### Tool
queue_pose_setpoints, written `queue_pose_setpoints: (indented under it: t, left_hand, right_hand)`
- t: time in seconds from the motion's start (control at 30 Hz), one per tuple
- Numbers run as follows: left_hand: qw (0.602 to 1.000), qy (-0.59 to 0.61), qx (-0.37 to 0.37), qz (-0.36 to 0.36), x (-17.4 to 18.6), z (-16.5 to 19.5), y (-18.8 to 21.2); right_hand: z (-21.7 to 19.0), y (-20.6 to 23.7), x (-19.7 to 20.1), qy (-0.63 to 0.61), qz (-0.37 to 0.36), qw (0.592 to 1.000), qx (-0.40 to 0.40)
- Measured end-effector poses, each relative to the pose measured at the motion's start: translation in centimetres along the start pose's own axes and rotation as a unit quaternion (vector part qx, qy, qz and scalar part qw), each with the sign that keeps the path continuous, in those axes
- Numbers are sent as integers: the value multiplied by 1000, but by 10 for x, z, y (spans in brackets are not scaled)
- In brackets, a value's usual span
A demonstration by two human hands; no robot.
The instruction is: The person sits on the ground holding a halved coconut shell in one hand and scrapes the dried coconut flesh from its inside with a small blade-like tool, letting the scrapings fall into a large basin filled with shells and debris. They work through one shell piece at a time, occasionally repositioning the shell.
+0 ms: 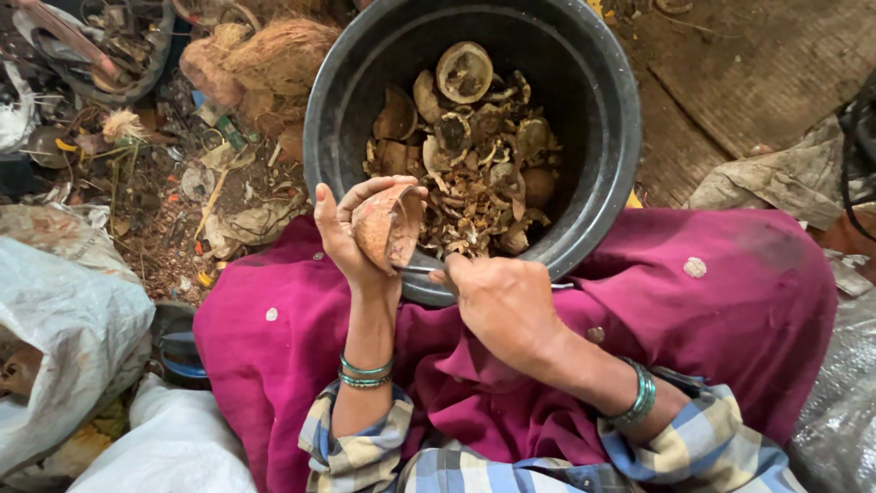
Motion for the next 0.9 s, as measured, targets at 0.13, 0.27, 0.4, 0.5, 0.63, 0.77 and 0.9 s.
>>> queue_pose_setpoints:
  t: [0.13,0.27,0.4,0.5,0.63,0.77,0.9]
  left_hand:
    - [973,-196,-115,33,-3,7,8]
    - [995,-89,-27,20,-5,-11,9]
    - [986,114,108,-62,-12,-18,11]
    - [967,165,143,-132,-20,-20,15]
    - [949,199,148,-195,-28,-19,16]
    - [947,200,148,-202,-27,-19,15]
    - [955,186,125,-192,-26,-15,15]
  right_hand:
    - [14,1,1,-29,-9,999,-35]
    - [27,-4,12,-13,-4,999,-44]
    - [25,-2,20,-18,-14,999,-24]
    - [16,1,20,-23,-19,1000,-8]
    - [10,7,12,-31,-45,998,-12]
    - [5,10,6,-37,-36,999,-2]
    - [2,10,-3,-35,-44,998,-2]
Point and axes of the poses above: each hand's wrist, its own y-axis away from the middle knuckle, its own x-axis out of the back of the hand, z = x × y, the point moved 9 cm from there along -y, towards the middle knuckle, and after that the axes turned 6 degrees about z, right-handed, at the moved point
